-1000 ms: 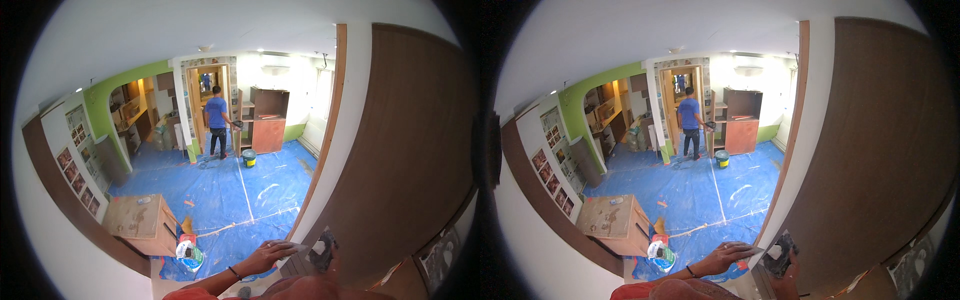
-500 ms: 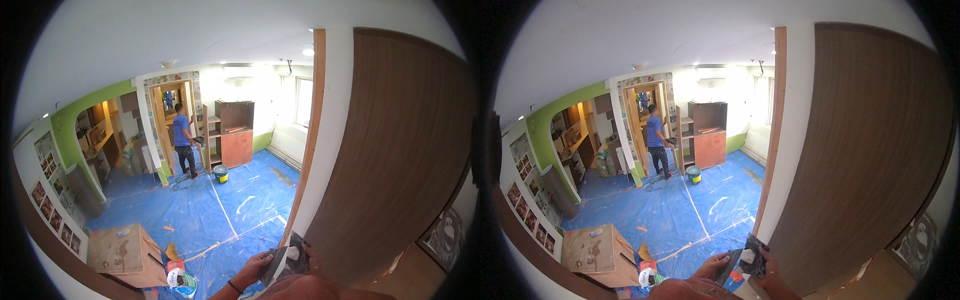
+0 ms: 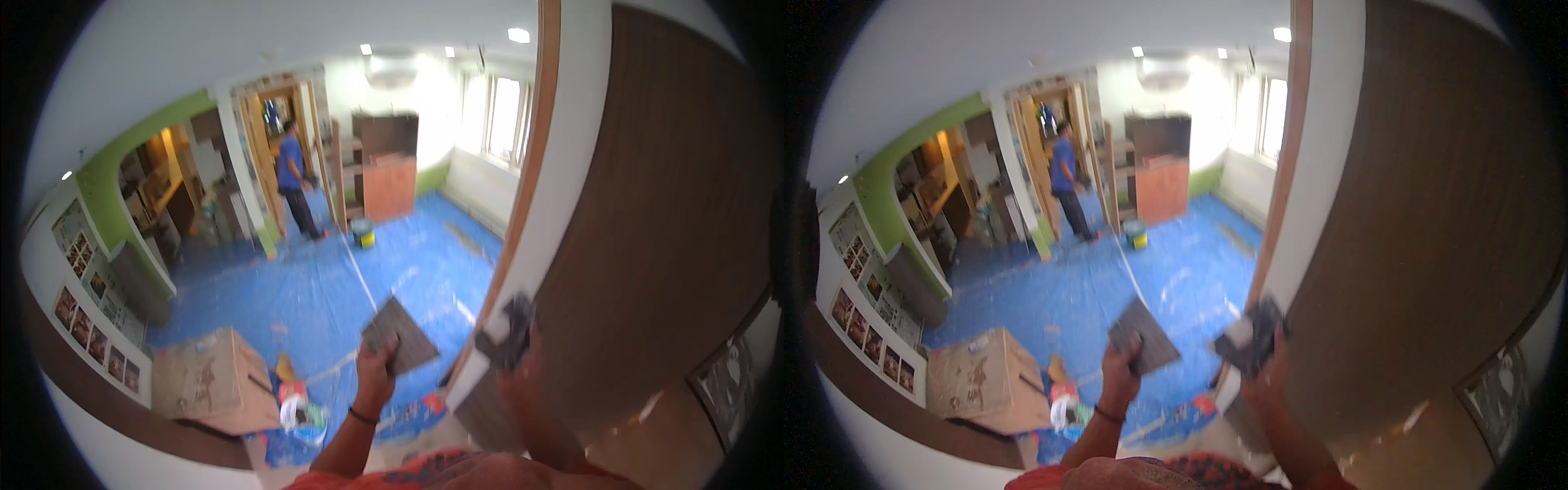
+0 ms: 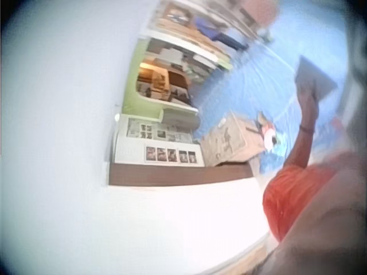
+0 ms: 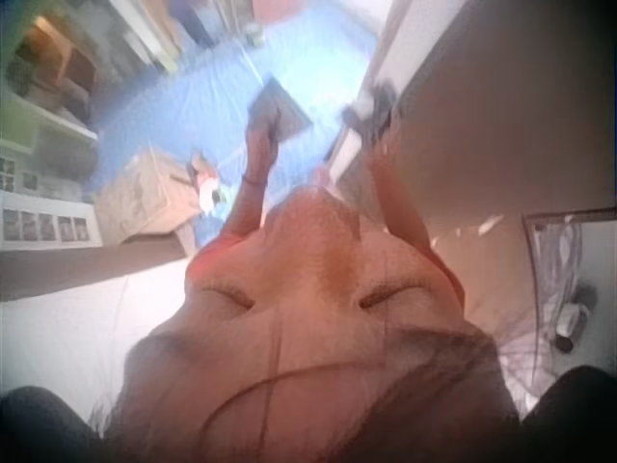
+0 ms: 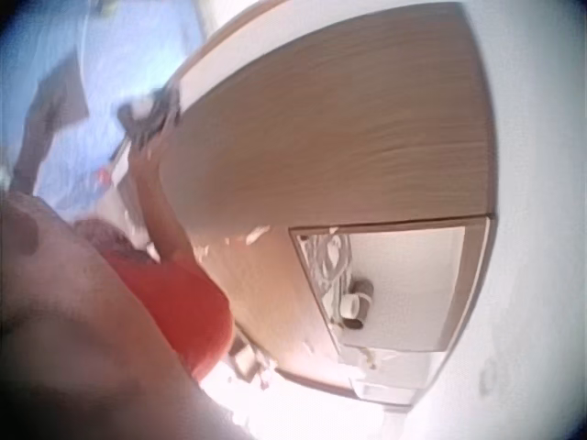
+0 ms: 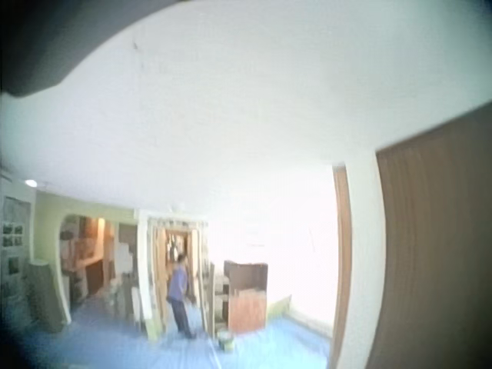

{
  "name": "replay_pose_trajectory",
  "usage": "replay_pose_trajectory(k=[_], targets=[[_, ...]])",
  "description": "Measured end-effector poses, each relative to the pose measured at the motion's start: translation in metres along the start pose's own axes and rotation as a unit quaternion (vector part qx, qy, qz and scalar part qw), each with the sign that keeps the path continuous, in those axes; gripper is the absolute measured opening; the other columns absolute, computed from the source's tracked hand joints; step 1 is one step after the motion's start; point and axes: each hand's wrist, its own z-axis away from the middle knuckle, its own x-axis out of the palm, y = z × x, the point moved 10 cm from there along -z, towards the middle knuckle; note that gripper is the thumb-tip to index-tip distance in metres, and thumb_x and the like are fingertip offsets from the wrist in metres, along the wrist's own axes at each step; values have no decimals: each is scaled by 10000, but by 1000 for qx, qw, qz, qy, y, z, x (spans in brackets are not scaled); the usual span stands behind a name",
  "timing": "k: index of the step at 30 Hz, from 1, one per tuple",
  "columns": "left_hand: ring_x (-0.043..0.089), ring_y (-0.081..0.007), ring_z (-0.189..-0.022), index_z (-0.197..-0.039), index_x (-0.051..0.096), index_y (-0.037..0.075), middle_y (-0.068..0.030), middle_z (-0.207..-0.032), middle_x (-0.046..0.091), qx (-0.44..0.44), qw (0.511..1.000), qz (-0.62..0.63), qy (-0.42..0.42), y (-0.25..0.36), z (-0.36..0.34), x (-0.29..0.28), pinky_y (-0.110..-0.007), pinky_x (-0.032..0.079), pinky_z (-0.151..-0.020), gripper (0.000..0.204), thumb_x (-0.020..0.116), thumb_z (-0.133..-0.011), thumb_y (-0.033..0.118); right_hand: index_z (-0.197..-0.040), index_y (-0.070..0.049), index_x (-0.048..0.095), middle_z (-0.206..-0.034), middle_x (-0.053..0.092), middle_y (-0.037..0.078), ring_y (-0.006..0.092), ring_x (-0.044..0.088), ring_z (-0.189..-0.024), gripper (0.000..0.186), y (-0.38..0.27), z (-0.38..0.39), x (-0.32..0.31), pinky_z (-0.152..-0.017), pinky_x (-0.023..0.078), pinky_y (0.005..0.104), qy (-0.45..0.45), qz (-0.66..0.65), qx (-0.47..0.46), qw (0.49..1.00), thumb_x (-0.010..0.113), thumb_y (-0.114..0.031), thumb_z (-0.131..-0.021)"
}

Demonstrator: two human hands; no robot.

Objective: The person applies plaster to the ceiling using a trowel and hawk, repeatedly smoothing the surface. They occasionally scrape excess material from the trowel onto the hawk. Other people are present in the room, moving furniture and sweeping the floor.

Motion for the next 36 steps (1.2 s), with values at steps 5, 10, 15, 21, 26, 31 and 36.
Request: replay_pose_trajectory(k=[5, 10, 15, 21, 26, 31, 36], targets=[[630, -152, -1039, -1368, 510, 13, -67, -1204, 645, 146, 979, -141, -33, 66, 29, 56, -315, 524, -900, 403, 630, -998, 117, -1464, -51, 436, -1434, 538, 87, 264, 544, -1304, 592, -13, -31, 39, -1087, 470, 452, 5, -31, -40, 999, 530, -452, -1038], [640, -163, -1039, -1343, 531, -9, -84, -1210, 650, 41, 995, -37, -82, 56, 46, 78, -320, 532, -902, 382, 618, -997, 129, -1455, -81, 457, -1417, 534, 87, 264, 551, -1286, 558, -8, -33, 39, -1107, 447, 441, 95, -26, -44, 994, 510, -456, -1045], [602, -190, -1166, -1393, 490, -12, -100, -1292, 614, 159, 986, -28, -41, 90, 27, 79, -355, 498, -1007, 430, 612, -1008, 136, -1458, -68, 446, -1416, 530, 94, 278, 548, -1279, 567, -9, -29, 45, -1113, 437, 445, 58, -29, -42, 997, 507, -452, -1046], [579, -185, -1126, -1283, 538, -18, -120, -1263, 615, 630, 735, -247, 56, 315, 22, 129, -357, 477, -981, 346, 658, -987, 118, -1420, 2, 493, -1411, 542, 131, 300, 548, -1280, 613, -26, -25, -12, -1087, 458, 460, 142, -31, -78, 986, 583, -444, -1009], [629, -140, -920, -1089, 674, -66, -84, -1006, 704, 822, 505, -260, 35, 505, 74, 222, -291, 491, -843, 229, 698, -937, 103, -1427, 43, 467, -1417, 525, 167, 324, 554, -1266, 636, -50, -7, -99, -1065, 467, 470, 153, 235, -190, 941, 608, -403, -995], [668, -121, -867, -1025, 755, 15, -34, -964, 734, 876, 389, -285, 3, 579, 122, 292, -280, 518, -802, 128, 723, -905, 49, -1491, 77, 362, -1430, 456, 269, 381, 513, -1296, 642, -71, 24, -135, -1056, 470, 481, 113, 490, -290, 814, 589, -252, -988], [645, -184, -980, -1285, 637, -51, -129, -1155, 716, 793, 540, -281, -20, 590, 102, 315, -308, 511, -854, 383, 701, -915, 23, -1519, 61, 322, -1411, 443, 295, 389, 484, -1315, 641, -60, 38, -175, -1057, 476, 472, 153, 270, -212, 927, 554, -231, -998]])
